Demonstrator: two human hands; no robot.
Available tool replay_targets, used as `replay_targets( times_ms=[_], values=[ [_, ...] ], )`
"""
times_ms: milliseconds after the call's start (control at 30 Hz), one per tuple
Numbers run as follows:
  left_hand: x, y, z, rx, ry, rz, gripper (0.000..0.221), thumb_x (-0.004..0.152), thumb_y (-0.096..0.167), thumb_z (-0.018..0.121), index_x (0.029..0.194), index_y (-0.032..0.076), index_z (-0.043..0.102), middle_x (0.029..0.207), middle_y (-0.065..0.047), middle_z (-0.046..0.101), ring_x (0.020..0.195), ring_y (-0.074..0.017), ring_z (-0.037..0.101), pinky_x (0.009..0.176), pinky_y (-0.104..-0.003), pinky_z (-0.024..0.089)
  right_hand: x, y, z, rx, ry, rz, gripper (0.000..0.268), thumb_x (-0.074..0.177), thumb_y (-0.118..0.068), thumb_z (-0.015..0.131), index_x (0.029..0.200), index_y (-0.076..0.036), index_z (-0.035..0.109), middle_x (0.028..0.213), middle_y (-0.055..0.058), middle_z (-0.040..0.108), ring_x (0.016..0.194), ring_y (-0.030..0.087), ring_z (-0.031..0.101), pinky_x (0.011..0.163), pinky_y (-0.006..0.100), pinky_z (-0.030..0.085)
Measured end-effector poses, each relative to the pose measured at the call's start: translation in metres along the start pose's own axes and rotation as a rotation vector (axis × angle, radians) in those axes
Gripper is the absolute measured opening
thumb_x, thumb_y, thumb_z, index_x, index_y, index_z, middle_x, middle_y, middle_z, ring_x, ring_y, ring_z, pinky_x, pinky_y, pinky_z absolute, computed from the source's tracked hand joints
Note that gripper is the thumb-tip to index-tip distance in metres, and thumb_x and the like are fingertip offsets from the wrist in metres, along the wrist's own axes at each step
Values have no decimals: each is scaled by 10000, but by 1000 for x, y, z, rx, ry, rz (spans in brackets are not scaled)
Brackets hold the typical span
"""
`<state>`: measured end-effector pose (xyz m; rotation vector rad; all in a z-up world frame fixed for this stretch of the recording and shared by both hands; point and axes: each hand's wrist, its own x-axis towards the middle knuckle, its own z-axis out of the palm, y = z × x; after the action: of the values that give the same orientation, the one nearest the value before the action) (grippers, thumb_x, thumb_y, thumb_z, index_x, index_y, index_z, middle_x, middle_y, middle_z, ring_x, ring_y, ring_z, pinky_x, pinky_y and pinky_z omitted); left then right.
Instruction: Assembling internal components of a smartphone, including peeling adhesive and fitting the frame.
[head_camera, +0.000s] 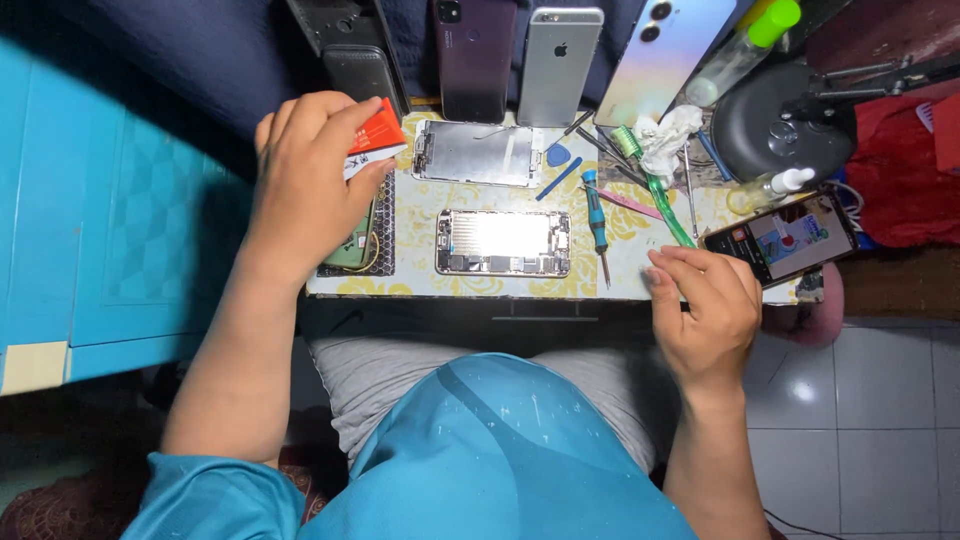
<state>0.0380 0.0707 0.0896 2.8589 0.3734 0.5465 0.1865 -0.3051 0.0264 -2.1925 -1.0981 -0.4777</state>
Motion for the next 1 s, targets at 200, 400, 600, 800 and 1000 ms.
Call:
replay_targets(
  times_ms=[200, 400, 600, 800, 1000],
  values=[
    [-30, 40, -32, -1153, -24, -321, 558, 1046, 301, 520, 1503, 2, 401, 1330, -161, 557, 1123, -247, 640, 945, -367, 623, -1, -9, 9, 9, -35, 74, 440, 910, 92, 498, 1306, 71, 688, 1132, 149, 754, 984, 354, 684, 932, 457, 520],
    [-85, 90, 34, -1638, -148, -803, 554, 1033, 422, 457, 1374, -7, 541, 927, -341, 715, 686, -401, 764, 552, -448, 640, 7, -8, 19, -28, -55, 32, 131, 964, -106, 732, 1074, -109, 803, 926, 41, 748, 844, 292, 715, 787, 396, 529],
    [-103, 123, 43, -1913, -416, -838, 550, 1046, 377, 414, 1438, -1, 495, 1247, -318, 643, 949, -332, 714, 728, -397, 632, 9, -10, 23, -16, -96, 37, 89, 955, -202, 777, 1018, -150, 812, 815, 7, 735, 745, 250, 714, 718, 360, 556],
    [-99, 125, 42, -1927, -534, -851, 656, 1050, 484, 333, 1466, 0, 483, 1299, -277, 642, 950, -253, 701, 703, -320, 633, 15, -34, 22, 211, -107, 78, 119, 984, -220, 741, 990, -114, 795, 783, 60, 732, 685, 299, 699, 656, 373, 552],
    [-102, 131, 61, -1920, -640, -860, 695, 1056, 498, 352, 1417, -71, 522, 1139, -276, 690, 924, -291, 718, 648, -340, 647, 15, -76, 28, 484, -148, 80, 271, 981, -333, 639, 1052, -115, 785, 855, 70, 737, 708, 310, 685, 696, 392, 568]
  ],
)
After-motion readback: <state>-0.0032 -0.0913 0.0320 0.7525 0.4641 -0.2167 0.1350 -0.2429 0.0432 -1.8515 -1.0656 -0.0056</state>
